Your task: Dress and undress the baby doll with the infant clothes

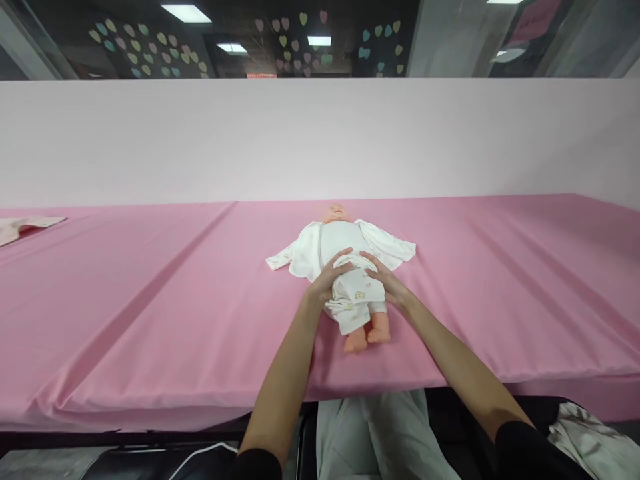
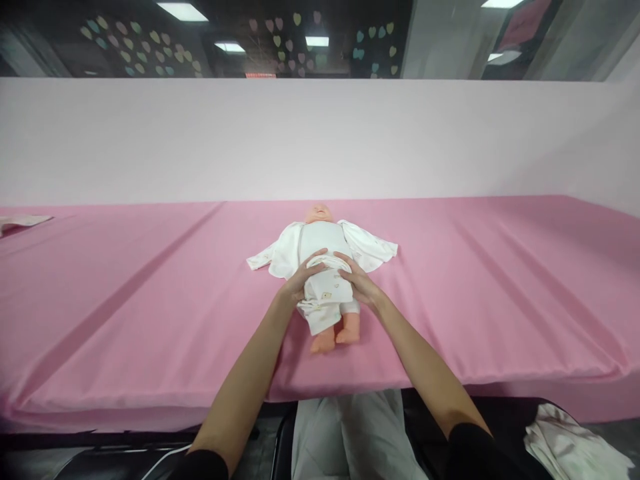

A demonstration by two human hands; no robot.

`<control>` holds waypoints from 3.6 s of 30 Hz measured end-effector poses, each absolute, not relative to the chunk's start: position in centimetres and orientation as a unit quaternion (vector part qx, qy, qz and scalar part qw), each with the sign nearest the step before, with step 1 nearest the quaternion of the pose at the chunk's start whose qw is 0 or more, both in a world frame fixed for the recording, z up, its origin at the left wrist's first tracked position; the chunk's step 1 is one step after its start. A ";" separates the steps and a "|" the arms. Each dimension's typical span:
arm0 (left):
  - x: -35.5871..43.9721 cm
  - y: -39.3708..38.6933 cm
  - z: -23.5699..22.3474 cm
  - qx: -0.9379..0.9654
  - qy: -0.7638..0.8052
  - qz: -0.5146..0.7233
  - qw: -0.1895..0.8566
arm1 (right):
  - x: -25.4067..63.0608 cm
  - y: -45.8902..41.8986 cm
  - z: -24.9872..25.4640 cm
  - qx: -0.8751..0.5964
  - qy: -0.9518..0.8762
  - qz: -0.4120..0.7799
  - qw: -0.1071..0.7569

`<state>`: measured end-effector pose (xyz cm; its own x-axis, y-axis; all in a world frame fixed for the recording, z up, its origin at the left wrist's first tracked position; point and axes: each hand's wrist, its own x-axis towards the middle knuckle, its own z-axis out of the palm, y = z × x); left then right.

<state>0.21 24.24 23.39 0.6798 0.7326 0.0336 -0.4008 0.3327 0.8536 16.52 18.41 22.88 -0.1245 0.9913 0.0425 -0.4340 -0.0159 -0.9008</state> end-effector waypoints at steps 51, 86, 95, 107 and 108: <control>-0.7 24.9 23.2 0.478 0.164 0.295 0.811 | 17.3 18.7 22.9 -0.256 -0.326 0.733 0.539; -0.1 22.2 23.7 0.519 0.209 0.377 0.738 | 18.1 18.9 22.7 -0.228 -0.432 0.731 0.477; -0.3 22.4 23.1 0.464 0.156 0.427 0.761 | 18.1 18.3 24.3 -0.254 -0.560 0.682 0.396; -0.1 21.5 23.5 0.503 0.180 0.465 0.705 | 16.8 18.6 23.8 -0.229 -0.477 0.655 0.539; -0.1 21.5 23.5 0.507 0.183 0.462 0.704 | 16.6 18.7 23.6 -0.232 -0.471 0.651 0.548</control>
<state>-0.12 21.48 23.51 0.5062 0.8365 0.2098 -0.4649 0.0598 0.8833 16.59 18.69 23.64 -0.2914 0.9324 0.2138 -0.4951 0.0442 -0.8677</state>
